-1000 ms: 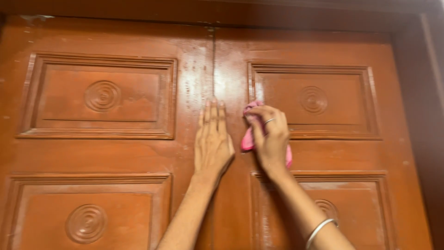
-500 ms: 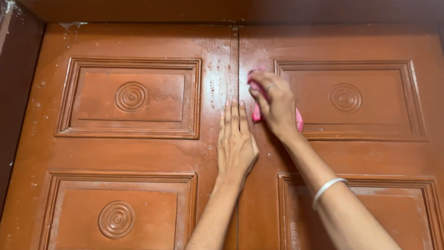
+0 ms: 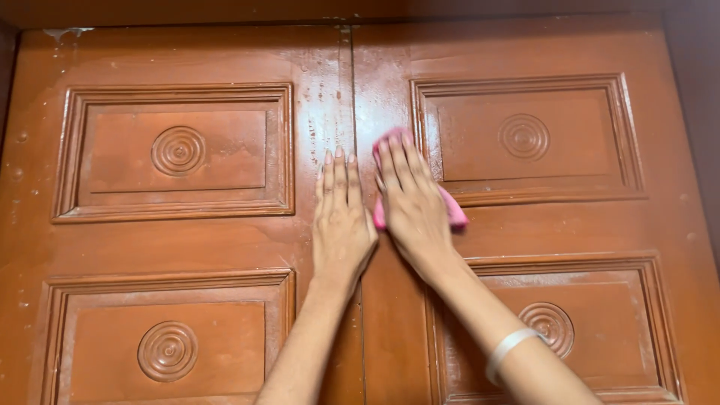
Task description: The person wipes a brown wooden door with a pink cloth, then dips the cloth into a metal bucket of water, wrings it out, and applies liquid from a plastic bottle onto the cloth. They resume wiping the door surface in circular motions.
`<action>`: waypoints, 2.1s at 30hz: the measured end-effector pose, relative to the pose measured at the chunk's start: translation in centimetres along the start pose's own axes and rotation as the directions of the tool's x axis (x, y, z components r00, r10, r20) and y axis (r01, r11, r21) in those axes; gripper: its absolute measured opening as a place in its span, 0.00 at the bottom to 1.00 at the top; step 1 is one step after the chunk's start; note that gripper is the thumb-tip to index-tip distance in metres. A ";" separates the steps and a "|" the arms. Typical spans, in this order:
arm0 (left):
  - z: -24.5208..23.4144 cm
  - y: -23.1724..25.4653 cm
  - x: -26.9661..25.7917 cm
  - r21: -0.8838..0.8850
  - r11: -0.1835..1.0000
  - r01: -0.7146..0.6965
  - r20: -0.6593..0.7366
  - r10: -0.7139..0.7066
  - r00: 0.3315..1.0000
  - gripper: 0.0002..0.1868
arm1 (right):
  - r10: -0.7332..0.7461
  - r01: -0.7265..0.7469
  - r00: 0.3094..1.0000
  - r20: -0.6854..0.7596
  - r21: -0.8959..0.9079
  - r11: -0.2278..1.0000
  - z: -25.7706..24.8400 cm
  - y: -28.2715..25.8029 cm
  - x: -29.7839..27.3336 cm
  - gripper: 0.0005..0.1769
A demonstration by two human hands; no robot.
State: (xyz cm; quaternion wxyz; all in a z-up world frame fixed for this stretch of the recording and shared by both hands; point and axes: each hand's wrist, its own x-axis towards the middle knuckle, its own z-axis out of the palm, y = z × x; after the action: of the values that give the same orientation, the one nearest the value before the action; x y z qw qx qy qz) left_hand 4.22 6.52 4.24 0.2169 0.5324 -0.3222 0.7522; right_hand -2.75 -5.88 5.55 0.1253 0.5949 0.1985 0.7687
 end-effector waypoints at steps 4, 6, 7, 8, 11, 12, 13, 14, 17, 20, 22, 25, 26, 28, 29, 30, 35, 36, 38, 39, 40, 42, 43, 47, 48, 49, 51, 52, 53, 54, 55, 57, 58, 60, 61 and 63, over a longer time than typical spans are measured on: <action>-1.1 -0.5 -0.4 0.008 1.000 0.005 0.093 -0.005 0.996 0.35 | 0.086 -0.087 0.996 -0.034 -0.048 0.995 2.3 -0.5 4.4 0.33; -0.9 -0.5 -0.7 0.118 0.990 0.074 0.128 -0.089 0.988 0.34 | 0.130 -0.076 0.914 0.385 -0.154 0.985 3.2 -0.6 5.7 0.17; -1.5 -0.3 -0.7 0.112 0.991 0.076 0.131 -0.091 0.987 0.34 | 0.133 -0.075 0.911 0.390 -0.159 0.984 3.0 -0.8 5.7 0.17; -2.0 0.0 -0.6 0.094 0.992 0.081 0.033 -0.084 0.996 0.34 | 0.040 -0.035 0.957 0.286 -0.020 0.999 2.6 -1.0 5.7 0.22; -3.1 0.5 -0.7 0.021 0.998 0.065 -0.052 -0.064 0.997 0.33 | -0.098 0.071 0.984 0.152 0.174 0.982 1.2 -1.6 3.5 0.32; -3.4 0.5 -0.8 -0.025 0.999 0.044 -0.037 -0.045 0.998 0.32 | -0.152 0.117 0.980 0.129 0.242 0.963 0.7 -2.0 2.5 0.33; -3.7 0.7 -0.7 -0.030 0.999 0.040 -0.035 -0.041 0.999 0.32 | -0.147 0.113 0.981 0.129 0.237 0.965 0.2 -1.8 1.1 0.33; -4.0 0.8 -0.6 -0.090 0.993 0.074 -0.068 -0.081 0.994 0.32 | -0.175 0.143 0.976 0.132 0.221 0.965 -0.3 -1.8 -0.3 0.33; -3.6 0.0 -1.0 -0.138 0.984 0.109 -0.100 -0.124 0.987 0.33 | -0.136 0.103 0.970 0.204 0.162 0.981 -0.6 -0.9 -3.1 0.33; -2.6 -0.1 -1.2 -0.094 0.993 0.066 -0.022 -0.068 0.997 0.36 | -0.037 0.029 0.978 0.206 0.042 0.999 -1.1 -0.4 -2.4 0.37; -2.2 0.2 -1.1 -0.062 0.998 0.017 0.056 -0.014 0.998 0.38 | -0.018 0.022 0.990 0.137 -0.026 0.999 -0.7 -0.2 -0.9 0.39; -2.1 -0.1 -1.0 0.081 0.995 -0.063 0.085 0.056 0.995 0.35 | 0.084 -0.078 0.991 0.105 -0.062 0.995 1.2 -0.5 1.0 0.37; -1.9 -0.2 -1.0 0.060 0.996 -0.067 0.064 0.063 0.996 0.35 | 0.098 -0.094 0.990 0.099 -0.046 0.995 1.4 -0.6 1.1 0.37; -1.9 -0.2 -1.0 0.039 0.997 -0.070 0.048 0.069 0.996 0.35 | 0.115 -0.113 0.989 0.096 -0.028 0.993 1.1 -0.7 0.8 0.36; -2.1 -0.2 -1.0 0.019 0.999 -0.051 0.053 0.050 0.997 0.36 | 0.017 -0.025 0.992 0.122 0.060 0.998 0.6 -0.8 0.4 0.36; -2.3 -0.2 -1.1 0.000 1.000 -0.031 0.059 0.031 0.998 0.37 | -0.081 0.060 0.987 0.139 0.151 0.987 0.0 -0.9 0.0 0.36; -2.0 -0.5 -1.1 0.090 0.996 -0.028 0.079 0.021 0.997 0.38 | -0.127 0.101 0.974 0.187 0.144 0.984 -2.1 -0.1 -2.5 0.42; -2.1 -0.2 -1.3 0.085 0.996 -0.023 0.082 0.016 0.996 0.38 | -0.109 0.087 0.973 0.201 0.115 0.990 -2.6 0.0 -3.4 0.42; -2.4 0.0 -1.4 0.098 0.995 -0.027 0.109 0.017 0.994 0.38 | -0.101 0.082 0.979 0.179 0.108 0.991 -3.4 -0.2 -4.2 0.40; -2.5 -0.1 -1.5 0.119 0.992 -0.039 0.124 0.024 0.992 0.39 | -0.099 0.086 0.985 0.140 0.100 0.991 -3.7 -0.3 -4.5 0.38; -2.5 -0.2 -1.5 0.115 0.993 -0.031 0.135 0.015 0.991 0.39 | -0.095 0.080 0.983 0.154 0.104 0.991 -4.4 -0.7 -4.7 0.38; -2.6 -0.8 -1.5 0.093 0.990 -0.108 0.143 0.094 0.985 0.37 | -0.015 0.000 0.969 0.248 0.061 0.998 -5.7 -1.6 -4.6 0.43; -3.0 -0.7 -1.8 0.092 0.990 -0.103 0.152 0.088 0.985 0.37 | -0.013 -0.004 0.966 0.257 0.065 0.998 -6.2 -1.8 -4.9 0.43; -5.8 0.5 -3.0 0.184 0.974 -0.131 0.235 0.086 0.968 0.35 | 0.058 -0.123 0.958 0.283 0.220 0.968 -8.1 -3.1 -5.5 0.42; -6.8 1.1 -3.4 0.177 0.977 -0.122 0.246 0.077 0.966 0.35 | 0.075 -0.141 0.964 0.255 0.251 0.958 -8.5 -3.5 -5.7 0.42; -8.1 1.7 -4.2 0.177 0.977 -0.121 0.248 0.075 0.966 0.35 | 0.075 -0.142 0.963 0.258 0.252 0.957 -9.3 -4.2 -5.7 0.42; -10.7 2.8 -5.9 0.089 0.996 0.012 0.323 -0.040 0.945 0.29 | 0.380 -0.503 0.864 0.331 0.615 0.607 -10.5 -5.9 -5.9 0.32; -12.0 3.2 -6.8 0.095 0.995 0.017 0.330 -0.048 0.943 0.29 | 0.379 -0.508 0.861 0.339 0.618 0.600 -11.1 -6.6 -6.2 0.32; -13.3 3.6 -7.7 0.087 0.995 0.040 0.352 -0.068 0.934 0.26 | 0.472 -0.586 0.807 0.356 0.583 0.562 -11.6 -7.3 -6.6 0.28; -14.8 3.9 -8.8 0.085 0.994 0.064 0.375 -0.092 0.922 0.24 | 0.558 -0.661 0.742 0.372 0.548 0.513 -12.1 -8.3 -7.0 0.24; -16.0 4.0 -9.5 0.095 0.993 0.071 0.383 -0.103 0.918 0.24 | 0.554 -0.666 0.738 0.385 0.551 0.503 -12.2 -8.9 -7.5 0.24; -18.9 4.3 -11.2 0.121 0.989 0.089 0.418 -0.132 0.899 0.24 | 0.558 -0.765 0.541 0.629 0.644 0.016 -12.3 -10.6 -8.6 0.21; -20.3 4.2 -12.0 0.139 0.986 0.095 0.430 -0.147 0.891 0.24 | 0.547 -0.769 0.533 0.646 0.639 -0.004 -12.6 -11.5 -9.0 0.21; -23.0 3.8 -13.3 0.171 0.981 0.091 0.439 -0.159 0.884 0.22 | 0.417 -0.742 0.458 0.786 0.596 -0.309 -13.1 -13.4 -9.6 0.22; -24.4 3.5 -13.9 0.190 0.977 0.094 0.449 -0.172 0.877 0.22 | 0.401 -0.742 0.452 0.797 0.586 -0.327 -13.4 -14.6 -9.7 0.22; -27.1 3.0 -14.9 0.206 0.967 0.149 0.440 -0.227 0.869 0.18 | 0.295 -0.645 0.316 0.902 0.432 -0.630 -14.1 -16.7 -9.6 0.27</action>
State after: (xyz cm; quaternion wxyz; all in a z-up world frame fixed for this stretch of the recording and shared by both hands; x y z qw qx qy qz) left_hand -10.67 24.05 -16.63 0.1619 0.7402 -0.2472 0.6039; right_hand -14.55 2.69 -13.40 -0.7785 0.5420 0.2638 0.1746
